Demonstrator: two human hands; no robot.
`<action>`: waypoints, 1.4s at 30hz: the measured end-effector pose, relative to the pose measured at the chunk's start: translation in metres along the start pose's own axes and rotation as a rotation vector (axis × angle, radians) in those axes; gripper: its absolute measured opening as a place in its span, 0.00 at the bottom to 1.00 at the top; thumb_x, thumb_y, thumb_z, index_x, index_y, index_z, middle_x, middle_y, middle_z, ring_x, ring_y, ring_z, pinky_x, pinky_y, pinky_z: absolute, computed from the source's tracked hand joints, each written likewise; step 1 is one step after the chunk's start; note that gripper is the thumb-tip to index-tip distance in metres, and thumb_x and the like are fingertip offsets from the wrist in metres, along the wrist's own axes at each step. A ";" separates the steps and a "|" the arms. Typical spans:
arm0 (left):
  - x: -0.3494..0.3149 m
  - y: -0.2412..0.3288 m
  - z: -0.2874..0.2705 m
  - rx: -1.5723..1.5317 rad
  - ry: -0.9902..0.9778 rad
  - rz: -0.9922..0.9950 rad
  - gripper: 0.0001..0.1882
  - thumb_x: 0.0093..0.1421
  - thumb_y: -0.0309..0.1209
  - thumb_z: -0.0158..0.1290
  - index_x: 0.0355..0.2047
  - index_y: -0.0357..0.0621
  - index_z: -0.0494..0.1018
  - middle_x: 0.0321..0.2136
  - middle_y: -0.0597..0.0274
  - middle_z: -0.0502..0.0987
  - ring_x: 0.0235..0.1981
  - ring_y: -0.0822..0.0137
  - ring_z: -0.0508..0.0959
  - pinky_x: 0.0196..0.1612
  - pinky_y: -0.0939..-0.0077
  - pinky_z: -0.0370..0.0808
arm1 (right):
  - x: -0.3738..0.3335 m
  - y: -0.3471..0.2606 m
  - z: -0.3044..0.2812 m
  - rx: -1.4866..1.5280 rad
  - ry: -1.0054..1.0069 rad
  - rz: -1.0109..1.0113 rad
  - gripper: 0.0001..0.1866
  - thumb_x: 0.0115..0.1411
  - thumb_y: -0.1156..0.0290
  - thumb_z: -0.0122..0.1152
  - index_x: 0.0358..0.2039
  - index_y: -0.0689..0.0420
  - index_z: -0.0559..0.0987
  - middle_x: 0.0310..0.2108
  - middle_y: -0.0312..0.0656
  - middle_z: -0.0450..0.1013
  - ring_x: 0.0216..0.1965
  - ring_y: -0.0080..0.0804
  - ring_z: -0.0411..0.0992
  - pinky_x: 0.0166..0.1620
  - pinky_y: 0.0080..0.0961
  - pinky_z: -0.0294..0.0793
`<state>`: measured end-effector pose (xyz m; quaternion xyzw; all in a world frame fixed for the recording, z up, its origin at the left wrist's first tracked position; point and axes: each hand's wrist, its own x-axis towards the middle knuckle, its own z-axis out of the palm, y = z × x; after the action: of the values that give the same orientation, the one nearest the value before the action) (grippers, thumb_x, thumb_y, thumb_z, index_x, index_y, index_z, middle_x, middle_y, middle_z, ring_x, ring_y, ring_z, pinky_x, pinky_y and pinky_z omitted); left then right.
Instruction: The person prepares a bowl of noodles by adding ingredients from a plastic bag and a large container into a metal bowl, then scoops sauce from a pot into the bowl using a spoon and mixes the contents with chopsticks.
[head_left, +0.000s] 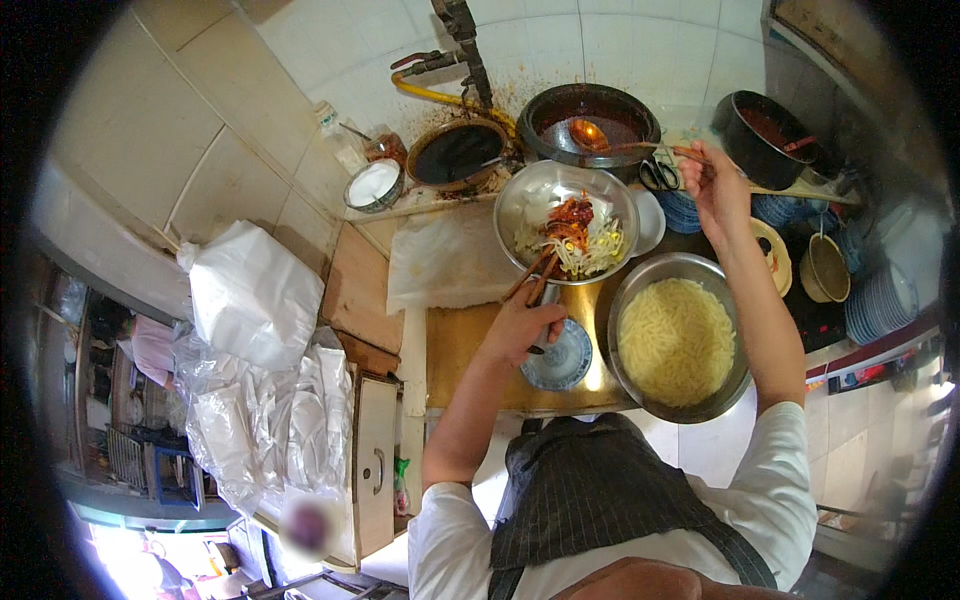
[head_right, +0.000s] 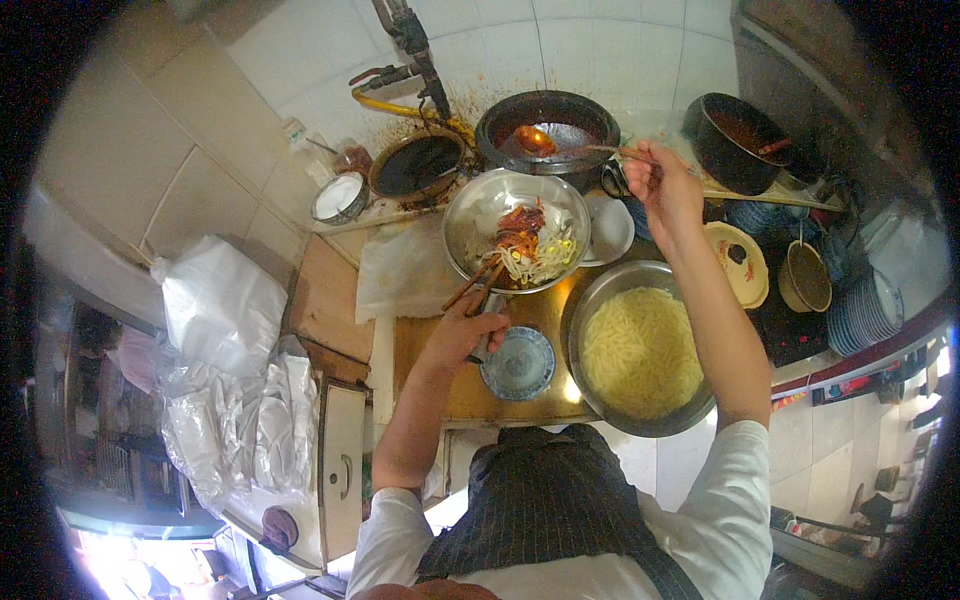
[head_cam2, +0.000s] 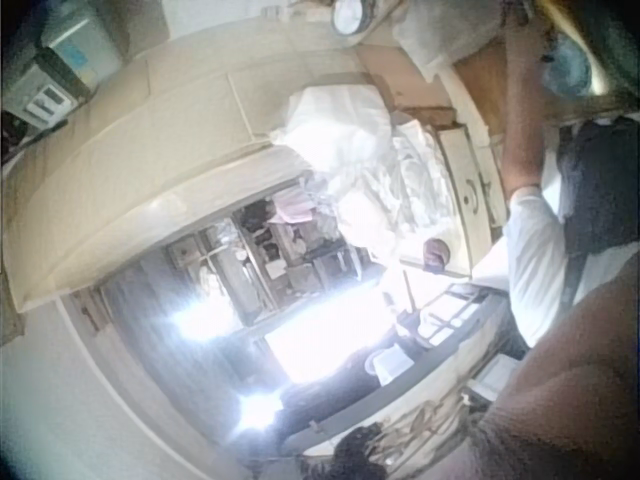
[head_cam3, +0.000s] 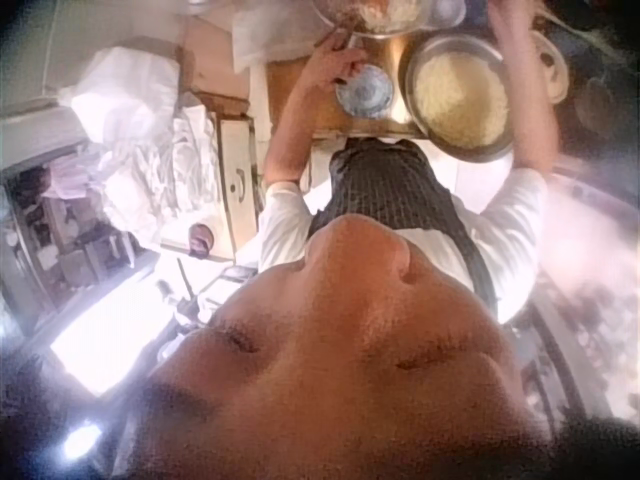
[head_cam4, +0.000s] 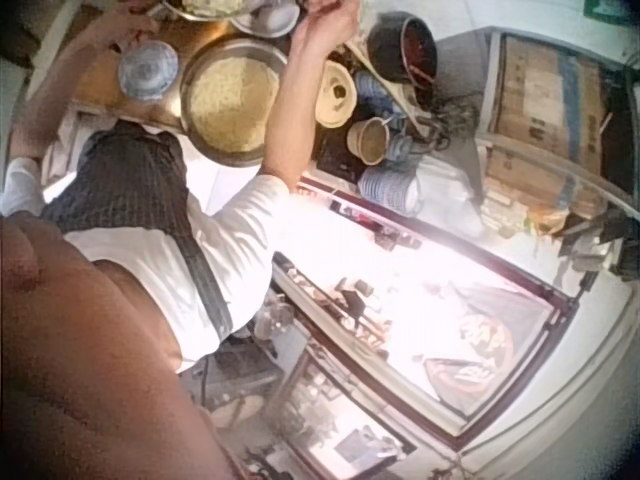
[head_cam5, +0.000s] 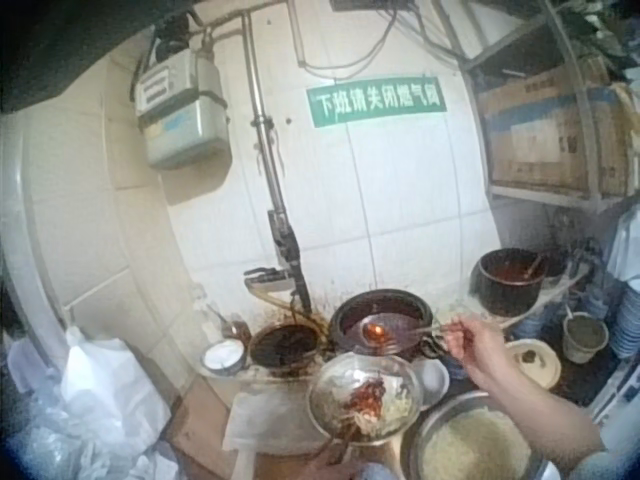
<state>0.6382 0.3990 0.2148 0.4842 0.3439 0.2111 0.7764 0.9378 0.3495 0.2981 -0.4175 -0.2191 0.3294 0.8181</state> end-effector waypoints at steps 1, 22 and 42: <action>0.000 0.000 0.001 0.010 -0.005 -0.003 0.15 0.52 0.23 0.54 0.40 0.33 0.67 0.17 0.60 0.71 0.16 0.70 0.70 0.19 0.77 0.65 | 0.014 0.005 -0.007 -0.013 -0.064 -0.038 0.10 0.61 0.69 0.48 0.36 0.63 0.72 0.23 0.41 0.72 0.20 0.24 0.69 0.24 0.16 0.71; 0.008 -0.022 0.000 -0.076 -0.030 -0.007 0.08 0.54 0.25 0.53 0.33 0.35 0.69 0.19 0.61 0.71 0.18 0.71 0.70 0.20 0.79 0.66 | -0.121 0.117 -0.024 -0.123 0.060 0.539 0.11 0.56 0.74 0.51 0.40 0.57 0.67 0.22 0.37 0.67 0.20 0.25 0.66 0.25 0.23 0.68; -0.011 -0.043 -0.012 0.425 0.443 0.420 0.15 0.50 0.26 0.59 0.37 0.37 0.67 0.31 0.58 0.76 0.33 0.72 0.74 0.35 0.77 0.72 | -0.162 0.164 0.043 0.376 -0.119 0.614 0.17 0.55 0.82 0.49 0.47 0.66 0.68 0.40 0.46 0.70 0.41 0.35 0.70 0.42 0.35 0.72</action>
<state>0.6216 0.3797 0.1760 0.6371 0.4327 0.3894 0.5052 0.7410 0.3274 0.1730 -0.2859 -0.0665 0.6179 0.7294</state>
